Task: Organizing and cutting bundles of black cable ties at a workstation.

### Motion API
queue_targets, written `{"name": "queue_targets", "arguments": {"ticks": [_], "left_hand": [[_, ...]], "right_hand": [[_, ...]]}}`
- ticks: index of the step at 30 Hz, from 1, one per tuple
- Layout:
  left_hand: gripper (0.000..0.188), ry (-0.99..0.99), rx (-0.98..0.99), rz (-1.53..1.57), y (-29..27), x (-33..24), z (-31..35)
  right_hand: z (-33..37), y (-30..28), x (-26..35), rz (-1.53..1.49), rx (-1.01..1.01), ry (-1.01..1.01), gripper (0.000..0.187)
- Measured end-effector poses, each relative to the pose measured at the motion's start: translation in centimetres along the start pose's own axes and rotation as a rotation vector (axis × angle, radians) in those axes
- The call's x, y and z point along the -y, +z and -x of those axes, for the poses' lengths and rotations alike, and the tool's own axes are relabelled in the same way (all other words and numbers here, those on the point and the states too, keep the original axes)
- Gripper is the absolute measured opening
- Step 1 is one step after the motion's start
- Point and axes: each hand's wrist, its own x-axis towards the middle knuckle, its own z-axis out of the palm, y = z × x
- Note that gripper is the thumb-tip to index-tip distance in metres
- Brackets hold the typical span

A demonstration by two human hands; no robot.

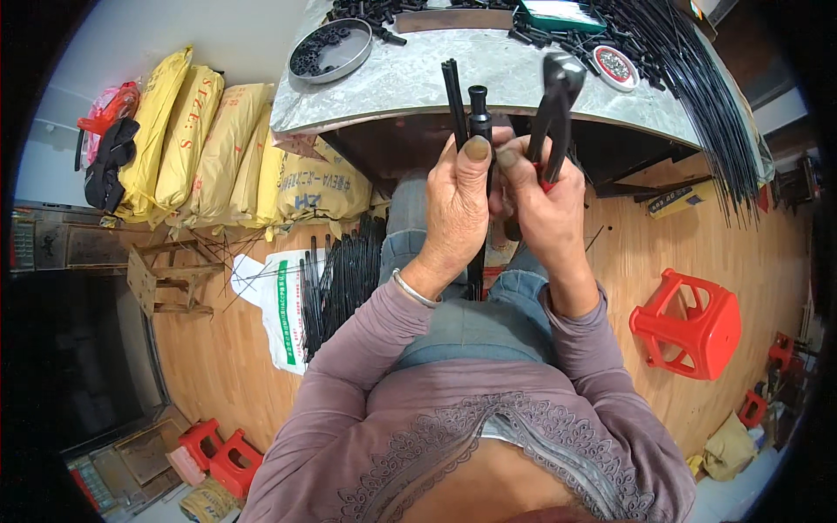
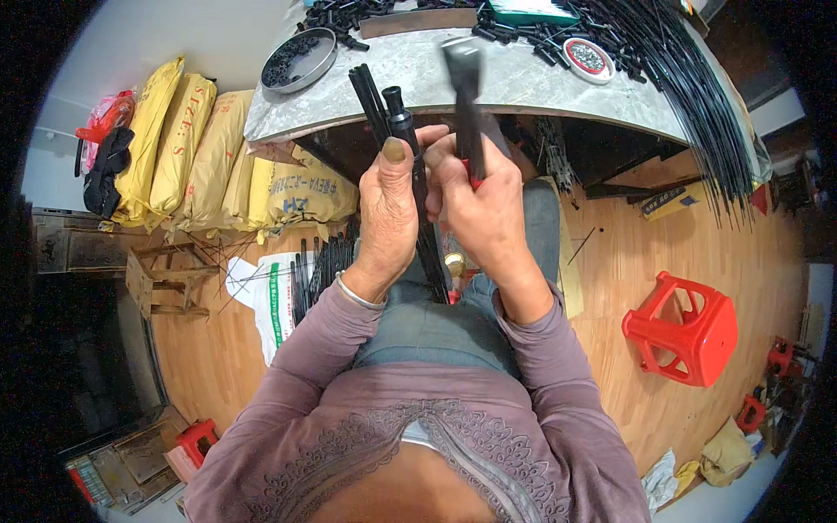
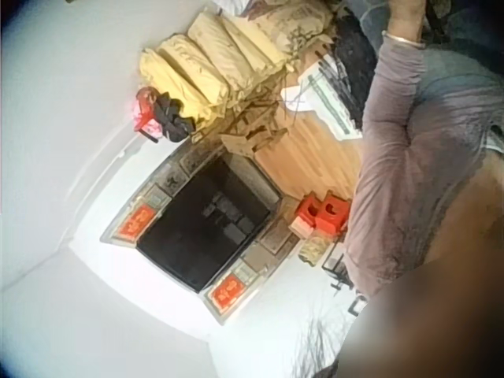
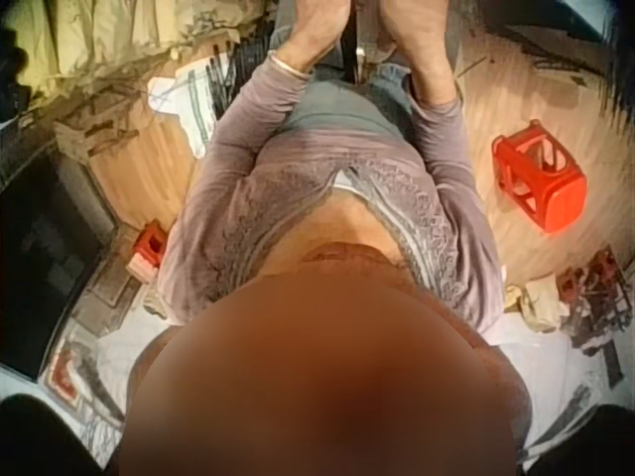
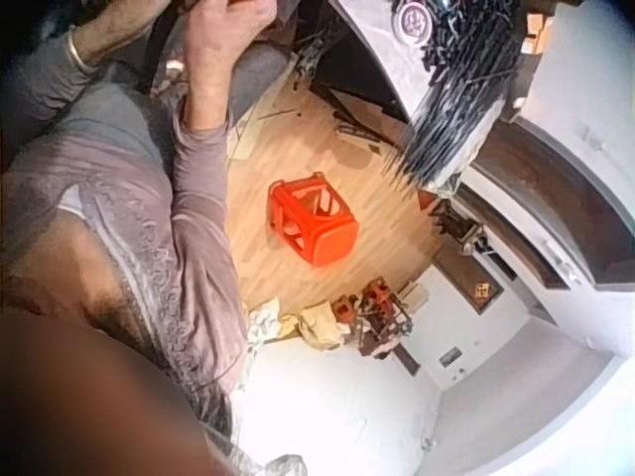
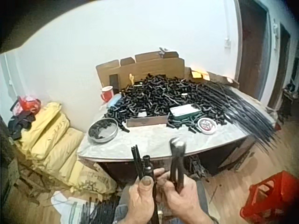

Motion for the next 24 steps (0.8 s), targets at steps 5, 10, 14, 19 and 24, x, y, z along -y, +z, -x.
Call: {"name": "queue_targets", "arguments": {"ticks": [5,10,14,19,24], "left_hand": [[0.063,-0.072,0.065,0.011,-0.7,-0.4,-0.4],[0.063,-0.171,0.102,0.181,-1.4,-0.3,-1.4],[0.067,-0.215,0.171,0.211,-2.2,0.1,-2.0],[0.064,-0.24,0.171,0.216,-0.9,-0.1,-1.3],[0.064,-0.227,0.242,0.213,-0.7,-0.1,-1.7]], "right_hand": [[-0.8,-0.1,0.2,0.161,0.064,-0.052,0.014],[-1.4,-2.3,1.3,-0.001,0.173,0.056,0.024],[0.6,-6.0,5.3,0.132,0.351,0.37,0.027],[2.8,-6.7,5.8,0.244,0.529,0.702,0.023],[3.2,-7.2,5.0,0.132,0.529,0.723,0.022]]}}
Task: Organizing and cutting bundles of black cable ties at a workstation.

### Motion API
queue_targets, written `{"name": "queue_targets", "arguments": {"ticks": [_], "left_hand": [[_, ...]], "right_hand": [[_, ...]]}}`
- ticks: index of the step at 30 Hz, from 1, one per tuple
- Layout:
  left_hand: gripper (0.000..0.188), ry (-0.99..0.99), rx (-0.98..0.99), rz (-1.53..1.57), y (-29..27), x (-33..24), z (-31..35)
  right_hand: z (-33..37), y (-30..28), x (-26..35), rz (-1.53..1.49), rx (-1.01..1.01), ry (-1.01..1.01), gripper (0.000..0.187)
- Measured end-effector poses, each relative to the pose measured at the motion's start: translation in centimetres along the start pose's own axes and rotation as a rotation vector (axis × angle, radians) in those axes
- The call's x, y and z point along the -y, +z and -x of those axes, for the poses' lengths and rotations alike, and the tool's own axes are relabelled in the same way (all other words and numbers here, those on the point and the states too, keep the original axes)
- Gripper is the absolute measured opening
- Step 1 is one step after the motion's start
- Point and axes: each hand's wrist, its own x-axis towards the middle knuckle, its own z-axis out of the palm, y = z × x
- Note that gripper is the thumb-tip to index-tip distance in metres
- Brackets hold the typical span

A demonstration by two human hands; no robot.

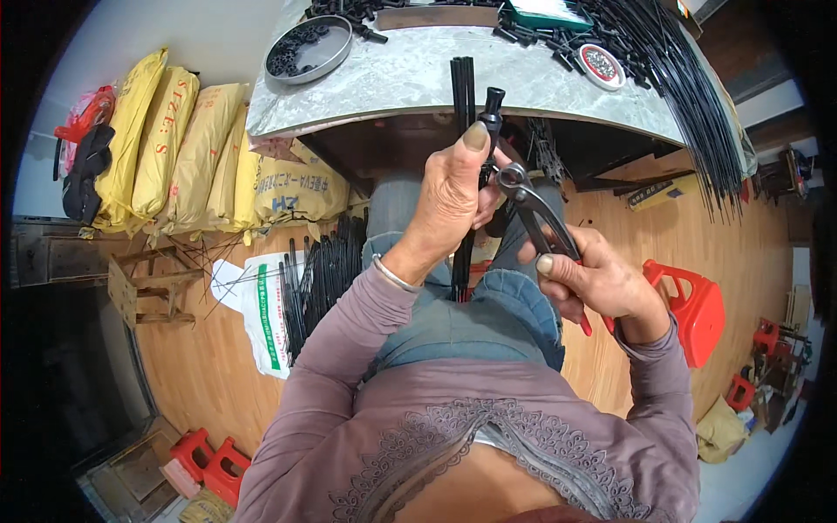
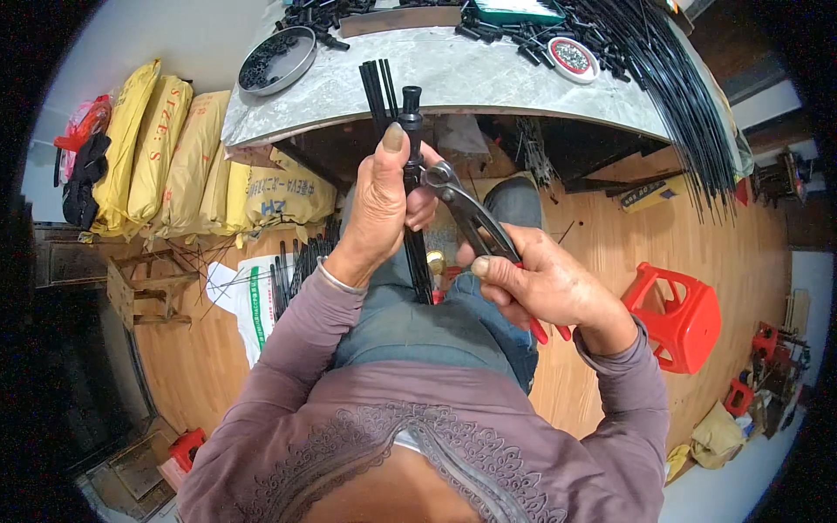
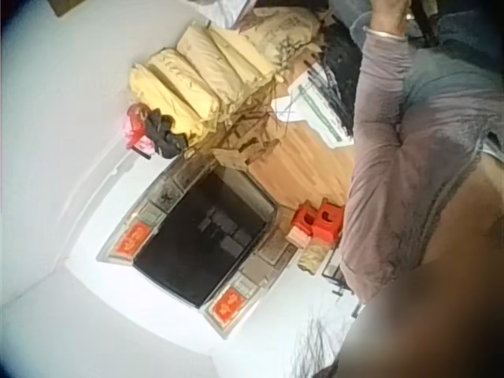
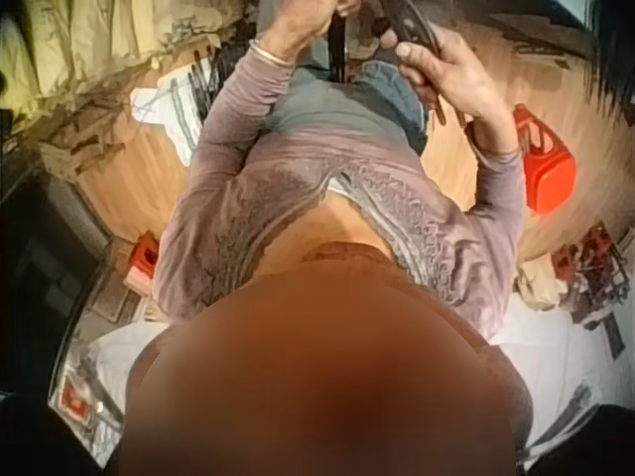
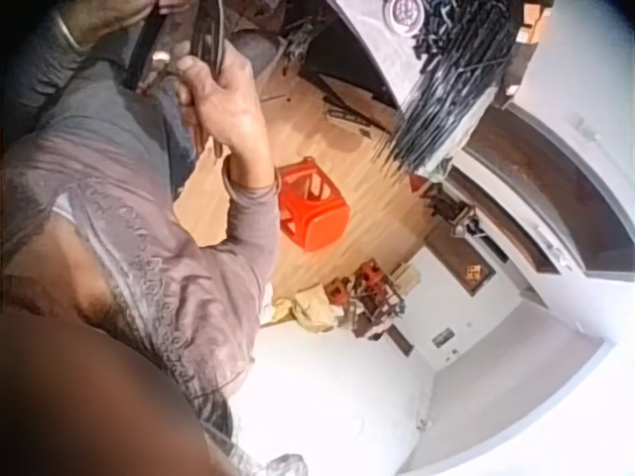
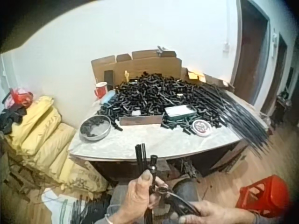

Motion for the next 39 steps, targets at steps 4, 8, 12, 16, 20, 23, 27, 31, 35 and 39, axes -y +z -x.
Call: {"name": "queue_targets", "arguments": {"ticks": [4,8,12,16,20,23,27,31,35,39], "left_hand": [[0.063,-0.006,0.001,0.023,-0.1,0.3,-0.1],[0.063,-0.024,-0.008,0.045,0.1,0.5,-0.3],[0.062,-0.013,-0.01,0.032,0.2,0.1,-0.1],[0.063,-0.018,-0.023,-0.016,0.4,0.3,-0.1],[0.066,-0.027,-0.119,-0.061,0.3,0.2,0.2],[0.064,-0.019,-0.113,-0.059,-0.1,0.5,-0.2],[0.064,-0.022,-0.111,-0.032,-0.8,1.0,-0.5],[0.062,0.0,-0.067,0.049,-1.0,0.9,-0.8],[0.062,-0.009,-0.066,0.039,-0.7,0.5,-0.7],[0.063,-0.005,-0.045,0.031,-0.5,0.6,-0.5]], "right_hand": [[0.0,-0.1,-0.2,-0.094,0.083,-0.007,0.03],[-0.6,0.5,-0.5,-0.225,0.096,-0.098,0.039],[-0.1,0.4,0.3,-0.282,0.119,-0.046,0.04],[0.7,-0.1,1.6,-0.359,0.202,0.085,0.036],[0.3,1.5,3.5,-0.049,0.053,0.123,0.022],[-2.1,0.4,-0.1,0.783,-0.269,-0.338,0.015],[-1.9,1.2,0.9,0.41,-0.136,-0.061,0.012],[-1.7,-0.4,1.2,0.429,-0.037,-0.224,0.018],[-0.2,-0.8,3.8,0.344,0.007,-0.011,0.021],[-0.2,-1.1,4.7,0.376,0.044,0.104,0.02]]}}
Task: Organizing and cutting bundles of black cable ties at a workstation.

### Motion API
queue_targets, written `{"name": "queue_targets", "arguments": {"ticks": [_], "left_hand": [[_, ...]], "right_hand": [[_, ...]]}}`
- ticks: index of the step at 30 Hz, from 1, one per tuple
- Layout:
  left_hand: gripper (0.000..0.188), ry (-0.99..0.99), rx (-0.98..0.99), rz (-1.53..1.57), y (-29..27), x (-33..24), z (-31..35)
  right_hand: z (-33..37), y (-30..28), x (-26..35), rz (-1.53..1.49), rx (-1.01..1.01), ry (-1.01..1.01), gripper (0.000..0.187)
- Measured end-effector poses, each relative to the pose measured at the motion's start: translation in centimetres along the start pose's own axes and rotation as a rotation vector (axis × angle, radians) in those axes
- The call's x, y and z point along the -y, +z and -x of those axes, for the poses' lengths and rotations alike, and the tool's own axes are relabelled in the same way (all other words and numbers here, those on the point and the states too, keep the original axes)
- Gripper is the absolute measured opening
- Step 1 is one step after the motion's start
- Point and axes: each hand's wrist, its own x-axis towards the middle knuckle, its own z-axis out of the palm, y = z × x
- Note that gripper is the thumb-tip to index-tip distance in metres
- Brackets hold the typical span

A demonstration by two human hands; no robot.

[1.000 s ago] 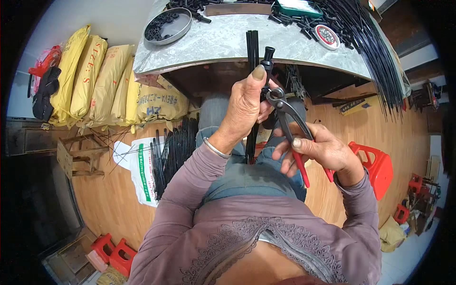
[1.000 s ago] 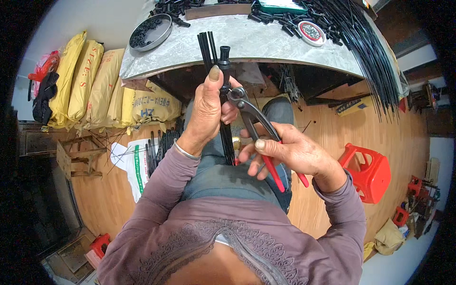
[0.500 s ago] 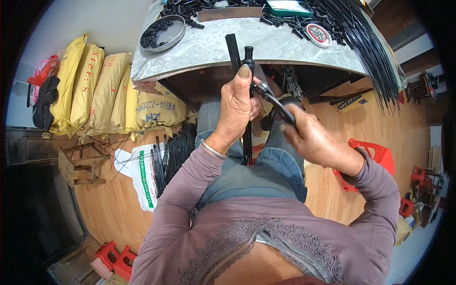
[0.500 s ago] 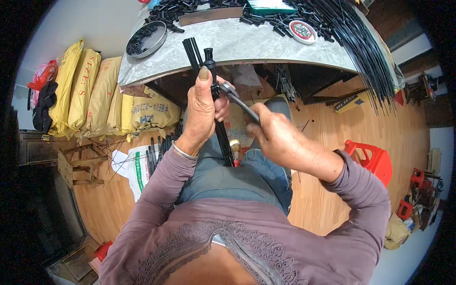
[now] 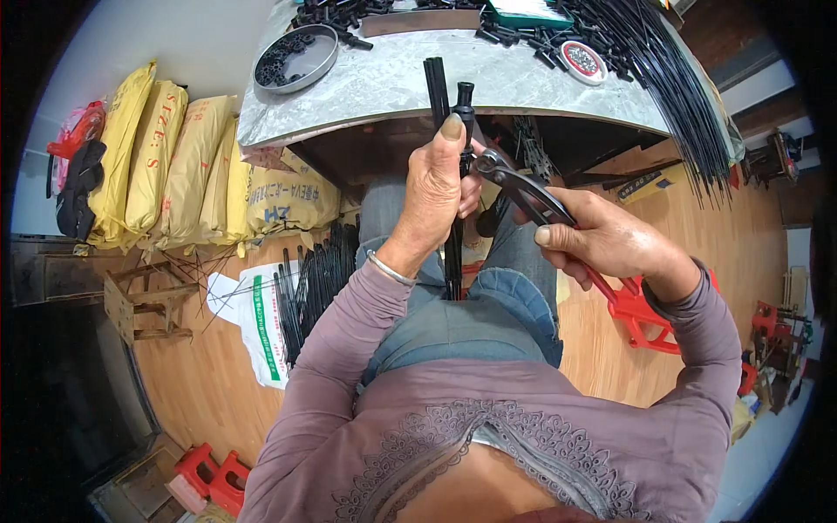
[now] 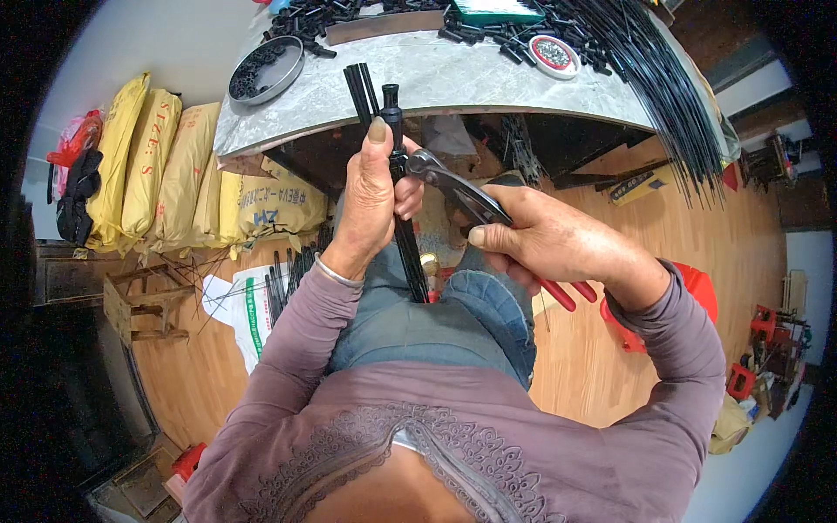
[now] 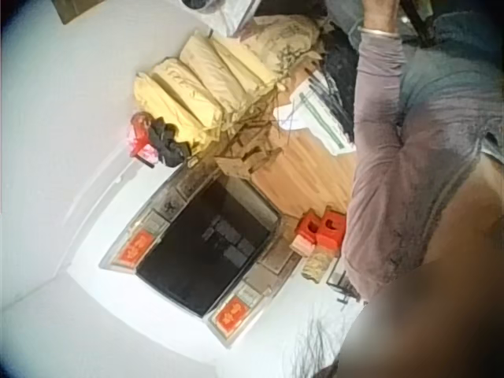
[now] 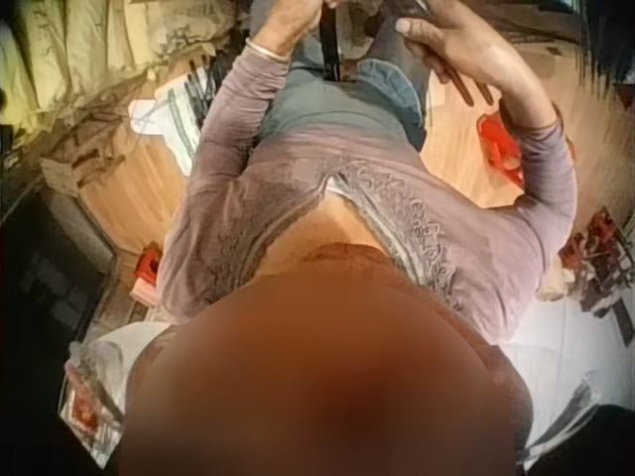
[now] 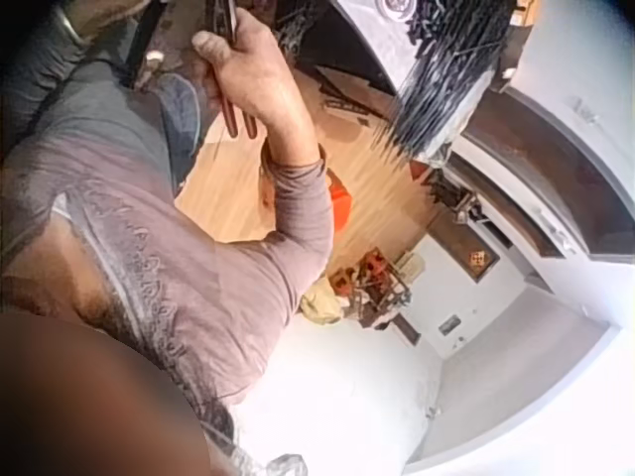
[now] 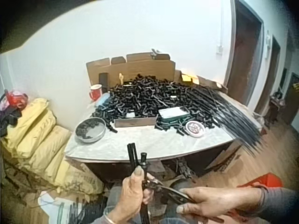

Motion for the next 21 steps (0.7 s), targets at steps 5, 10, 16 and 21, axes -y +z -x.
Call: {"name": "queue_targets", "arguments": {"ticks": [5,10,16,21], "left_hand": [[0.062,-0.008,0.021,-0.06,0.3,-0.1,0.4],[0.063,-0.01,-0.012,-0.095,1.1,-0.1,0.8],[0.063,0.006,-0.022,-0.105,1.1,0.0,0.4],[0.065,0.022,-0.049,-0.102,0.7,0.4,-0.3]], "right_hand": [[0.5,-0.3,0.0,-0.104,0.034,0.018,0.019],[0.6,-1.0,1.4,0.017,0.033,0.108,0.02],[-0.2,-1.5,1.8,0.331,0.03,0.108,0.018],[-1.0,-1.7,1.0,0.448,-0.056,-0.052,0.017]]}}
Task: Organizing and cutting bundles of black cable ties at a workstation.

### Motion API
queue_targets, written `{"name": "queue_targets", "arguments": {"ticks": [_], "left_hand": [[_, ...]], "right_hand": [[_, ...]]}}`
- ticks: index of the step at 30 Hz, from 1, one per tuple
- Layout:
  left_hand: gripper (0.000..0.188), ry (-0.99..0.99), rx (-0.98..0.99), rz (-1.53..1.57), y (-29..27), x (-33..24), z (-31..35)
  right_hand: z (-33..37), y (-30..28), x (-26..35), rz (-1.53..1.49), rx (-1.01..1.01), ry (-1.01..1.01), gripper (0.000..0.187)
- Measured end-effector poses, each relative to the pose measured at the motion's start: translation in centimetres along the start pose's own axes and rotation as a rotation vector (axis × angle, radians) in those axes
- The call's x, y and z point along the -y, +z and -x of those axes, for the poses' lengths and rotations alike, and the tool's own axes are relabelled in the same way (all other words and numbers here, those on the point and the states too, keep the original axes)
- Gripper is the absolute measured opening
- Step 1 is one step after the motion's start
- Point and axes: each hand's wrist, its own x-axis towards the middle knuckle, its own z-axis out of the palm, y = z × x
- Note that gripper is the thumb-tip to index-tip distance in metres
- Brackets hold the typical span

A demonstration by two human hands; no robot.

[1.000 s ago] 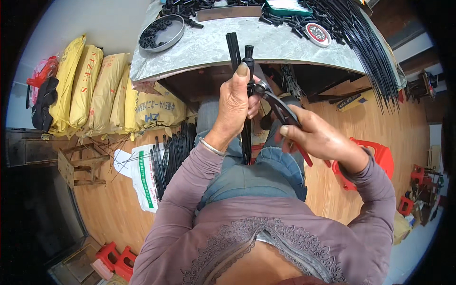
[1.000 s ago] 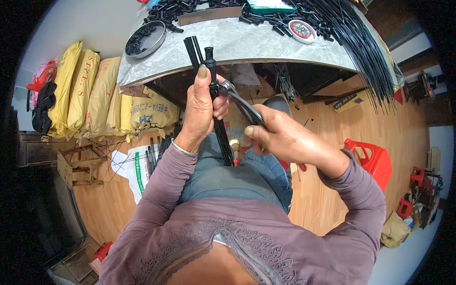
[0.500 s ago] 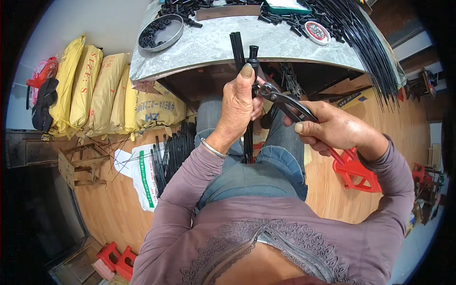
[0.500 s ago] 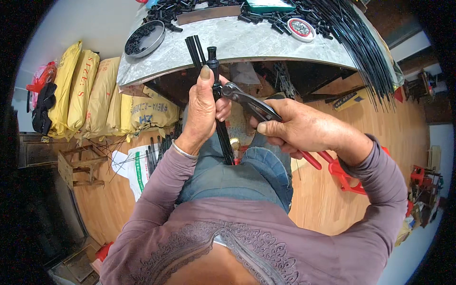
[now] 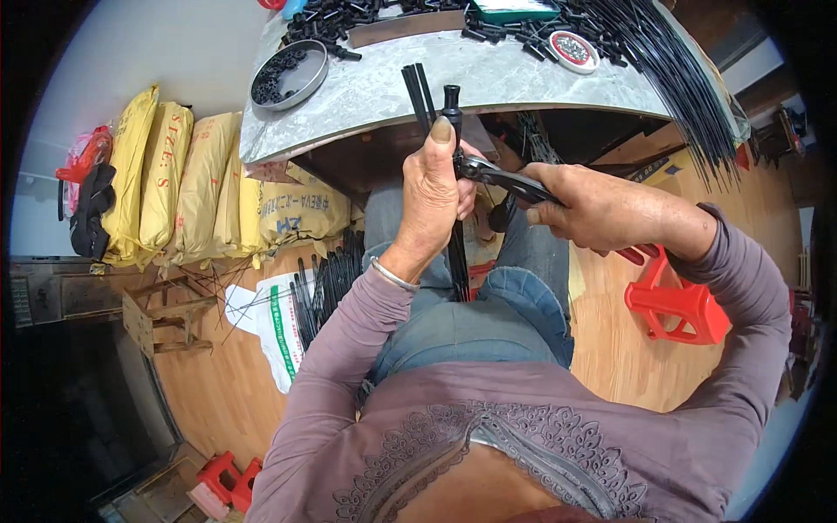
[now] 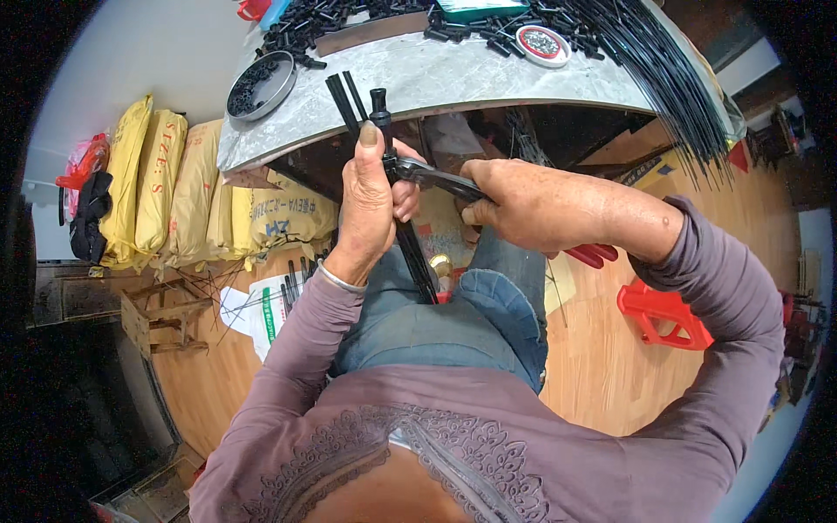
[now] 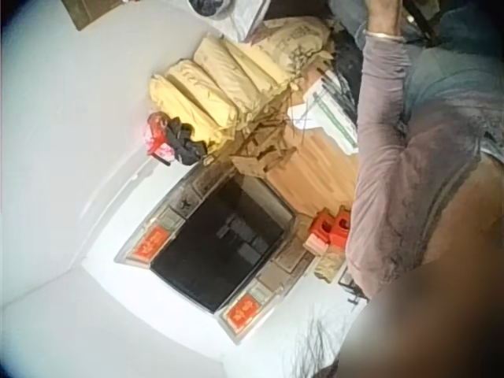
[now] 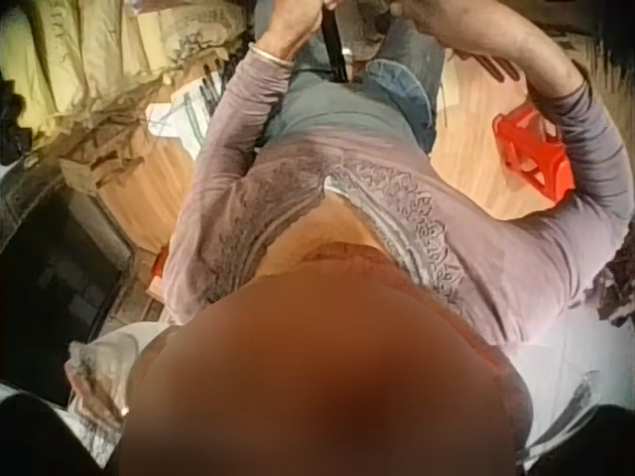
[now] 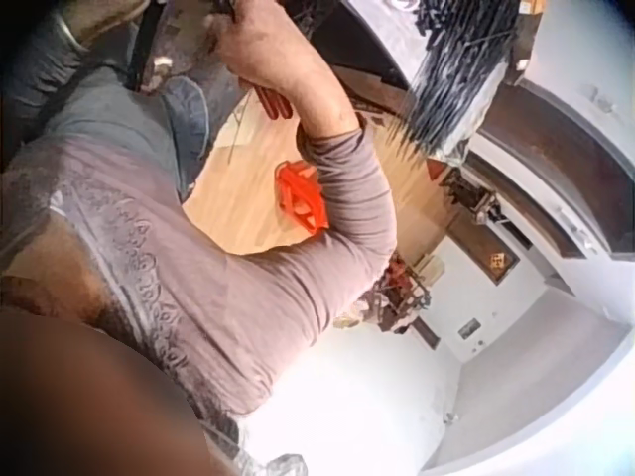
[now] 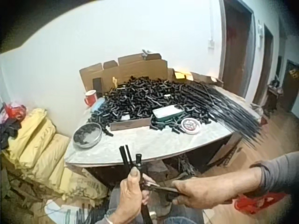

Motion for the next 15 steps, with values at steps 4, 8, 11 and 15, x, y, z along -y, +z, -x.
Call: {"name": "queue_targets", "arguments": {"ticks": [4,8,11,15], "left_hand": [[0.064,0.024,-0.074,0.012,-1.0,1.3,-2.6],[0.051,0.054,-0.181,-0.03,-2.5,3.0,-5.3],[0.042,0.013,-0.172,-0.141,-2.5,2.1,-5.6],[0.041,0.048,-0.083,-0.046,-1.8,0.0,-5.6]], "right_hand": [[-4.3,0.1,-3.8,0.202,-0.266,-0.224,0.019],[-11.0,-2.0,-7.4,0.405,-0.664,-0.215,0.032],[-14.0,-3.4,-6.7,0.524,-0.811,-0.189,0.042],[-17.2,-3.7,-5.4,0.577,-0.841,-0.14,0.049]]}}
